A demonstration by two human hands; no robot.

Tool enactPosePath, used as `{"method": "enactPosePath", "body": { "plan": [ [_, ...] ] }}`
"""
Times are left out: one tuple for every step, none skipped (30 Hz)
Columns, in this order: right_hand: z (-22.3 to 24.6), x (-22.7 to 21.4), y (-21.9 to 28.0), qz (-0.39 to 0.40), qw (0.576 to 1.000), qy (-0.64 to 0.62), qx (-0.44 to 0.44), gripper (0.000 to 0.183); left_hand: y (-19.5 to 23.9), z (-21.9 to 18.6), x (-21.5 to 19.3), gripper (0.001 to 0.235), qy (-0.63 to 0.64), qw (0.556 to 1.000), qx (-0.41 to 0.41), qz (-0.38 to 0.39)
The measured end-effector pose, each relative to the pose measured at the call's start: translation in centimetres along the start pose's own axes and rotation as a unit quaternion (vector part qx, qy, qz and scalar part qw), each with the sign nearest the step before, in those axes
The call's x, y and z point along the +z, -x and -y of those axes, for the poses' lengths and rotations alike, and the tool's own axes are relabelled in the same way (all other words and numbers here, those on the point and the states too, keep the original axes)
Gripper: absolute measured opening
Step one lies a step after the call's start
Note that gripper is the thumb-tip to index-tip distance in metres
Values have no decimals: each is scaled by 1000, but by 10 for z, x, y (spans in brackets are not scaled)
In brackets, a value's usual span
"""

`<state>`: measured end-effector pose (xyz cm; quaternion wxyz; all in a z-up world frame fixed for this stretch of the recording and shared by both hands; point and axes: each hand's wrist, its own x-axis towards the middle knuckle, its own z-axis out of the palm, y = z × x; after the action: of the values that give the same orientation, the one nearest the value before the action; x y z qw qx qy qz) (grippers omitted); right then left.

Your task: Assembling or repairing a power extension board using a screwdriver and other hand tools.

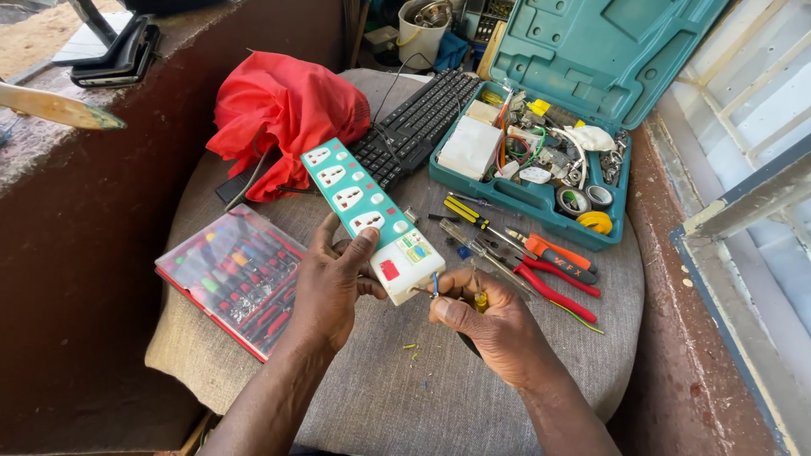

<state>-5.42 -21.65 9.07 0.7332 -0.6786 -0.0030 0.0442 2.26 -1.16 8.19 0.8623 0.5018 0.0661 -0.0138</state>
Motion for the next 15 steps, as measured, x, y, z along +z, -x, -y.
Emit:
{"method": "enactPosePath", "body": {
  "plan": [
    [-9, -5, -3, 25, 999, -38, -27, 28, -2, 2, 0, 94, 5, 1000, -14, -3],
    [-5, -4, -2, 24, 999, -37, -27, 28, -2, 1, 0, 94, 6, 1000, -14, -2],
    [-1, -3, -2, 19, 1000, -22, -5, 23, -2, 0, 1, 94, 0, 1000, -18, 1],
    [4, -1, -1, 15, 1000, -7, 18, 19, -2, -1, 2, 94, -5, 1000, -22, 4],
    [5, -3, -1, 15, 1000, -7, 18, 19, -4, 0, 3, 94, -4, 1000, -22, 4],
    [6, -3, -1, 15, 999, -5, 32, 14, -5, 1, 2, 92, -3, 1000, -14, 2],
    [6, -4, 0, 15, 999, -3, 45, 13, -6, 2, 2, 91, -3, 1000, -6, 0],
    [6, -5, -1, 17, 999, -4, 46, 13, -7, 2, 1, 91, -3, 1000, -6, -2],
    [7, -6, -2, 7, 998, 11, 64, 16, -8, 2, -1, 92, -9, 1000, -10, -2],
    [7, -7, -3, -4, 996, 26, 80, 23, -9, 3, -2, 93, -15, 1000, -15, -1],
    [9, -7, -1, -3, 996, 26, 81, 23, -9, 4, -2, 93, -16, 1000, -15, -2],
    [10, -7, 1, 0, 996, 55, 69, 20, -10, 5, -2, 91, -17, 1000, -10, -4],
    [11, -7, 2, 3, 995, 84, 57, 18, -11, 7, -2, 89, -18, 1000, -5, -6],
    [9, -8, 1, 3, 995, 84, 58, 18, -11, 6, -2, 89, -18, 1000, -5, -7],
    [7, -10, 0, -1, 992, 117, 53, 20, -12, 5, -2, 90, -15, 1000, -12, -5]
  ]
}}
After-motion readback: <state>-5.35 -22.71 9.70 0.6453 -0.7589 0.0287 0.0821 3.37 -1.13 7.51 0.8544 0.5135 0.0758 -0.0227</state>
